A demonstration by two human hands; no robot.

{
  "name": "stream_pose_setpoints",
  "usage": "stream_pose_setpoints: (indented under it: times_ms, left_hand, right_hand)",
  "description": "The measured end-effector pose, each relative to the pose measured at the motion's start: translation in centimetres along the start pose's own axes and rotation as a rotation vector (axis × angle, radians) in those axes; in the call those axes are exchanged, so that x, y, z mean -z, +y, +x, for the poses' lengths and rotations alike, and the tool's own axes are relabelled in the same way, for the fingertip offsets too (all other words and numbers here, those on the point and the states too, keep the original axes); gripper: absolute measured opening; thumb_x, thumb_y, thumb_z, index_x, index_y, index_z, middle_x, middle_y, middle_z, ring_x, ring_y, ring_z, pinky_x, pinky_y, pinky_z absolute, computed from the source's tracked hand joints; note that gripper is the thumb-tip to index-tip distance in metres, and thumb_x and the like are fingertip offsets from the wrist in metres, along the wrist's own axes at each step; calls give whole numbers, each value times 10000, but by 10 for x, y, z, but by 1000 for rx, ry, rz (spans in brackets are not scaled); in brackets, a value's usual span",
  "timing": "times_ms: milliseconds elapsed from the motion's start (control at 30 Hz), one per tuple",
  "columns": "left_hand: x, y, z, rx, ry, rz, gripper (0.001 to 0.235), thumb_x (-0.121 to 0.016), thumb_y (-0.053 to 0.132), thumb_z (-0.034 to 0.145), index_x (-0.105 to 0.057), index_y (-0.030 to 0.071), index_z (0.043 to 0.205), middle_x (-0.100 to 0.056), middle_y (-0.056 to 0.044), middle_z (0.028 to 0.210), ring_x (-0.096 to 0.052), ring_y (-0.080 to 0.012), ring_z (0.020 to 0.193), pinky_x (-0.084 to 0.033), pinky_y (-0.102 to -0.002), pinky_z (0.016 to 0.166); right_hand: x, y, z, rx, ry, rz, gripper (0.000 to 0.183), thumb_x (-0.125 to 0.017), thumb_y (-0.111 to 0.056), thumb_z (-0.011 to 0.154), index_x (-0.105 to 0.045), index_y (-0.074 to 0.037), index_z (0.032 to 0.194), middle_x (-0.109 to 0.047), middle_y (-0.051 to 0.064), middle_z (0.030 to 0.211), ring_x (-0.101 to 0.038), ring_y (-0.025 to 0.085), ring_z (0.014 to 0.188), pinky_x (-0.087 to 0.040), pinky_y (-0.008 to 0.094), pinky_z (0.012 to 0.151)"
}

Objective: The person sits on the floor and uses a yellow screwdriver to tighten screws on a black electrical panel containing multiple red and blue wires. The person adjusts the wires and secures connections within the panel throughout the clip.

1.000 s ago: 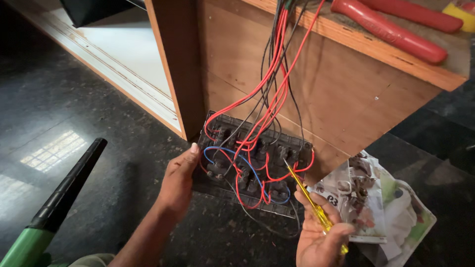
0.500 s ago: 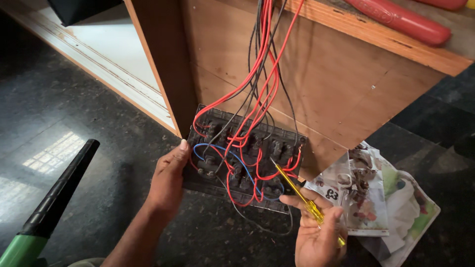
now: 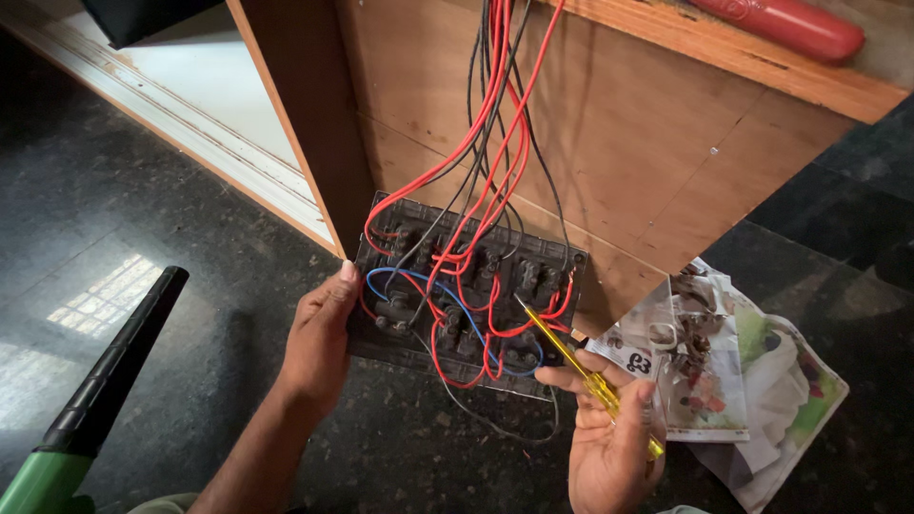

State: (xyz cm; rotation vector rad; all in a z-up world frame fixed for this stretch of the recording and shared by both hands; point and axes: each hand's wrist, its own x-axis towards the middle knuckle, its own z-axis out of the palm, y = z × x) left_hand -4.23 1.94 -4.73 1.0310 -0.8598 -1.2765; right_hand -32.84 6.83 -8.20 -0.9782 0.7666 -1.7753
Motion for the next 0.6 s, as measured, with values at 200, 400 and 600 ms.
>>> stream_pose_setpoints:
  times_ms: [200, 400, 600]
  left_hand:
    - [-3, 5, 0, 1, -16, -41, 472, -417, 370, 1098, -708, 0, 1064, -750, -55, 938, -652, -106, 826, -529, -297, 792]
    - [-3, 4, 1, -11, -23, -56, 468, -415, 353, 1099, -713, -9, 1089, -761, -73, 980, -670, -114, 863, -532, -304, 832]
    - [-2, 3, 1, 7, -12, -27, 484, -407, 368, 1102, -714, -6, 1071, -758, -70, 946, -663, -111, 835, -530, -302, 810]
  right_hand:
    - [-2, -2, 1, -16, -2, -7, 601, -366, -397, 1148, -588, 151, 1250, -696, 278, 1198, -736, 404, 953, -538, 477, 976]
    - [-1, 0, 2, -5, 8, -4, 593, -375, -394, 1152, -587, 153, 1238, -690, 269, 1197, -734, 398, 955, -552, 478, 957]
    - [1, -1, 2, -47, 11, -20, 616, -374, -407, 1148, -597, 158, 1246, -704, 267, 1163, -736, 395, 942, -533, 440, 971]
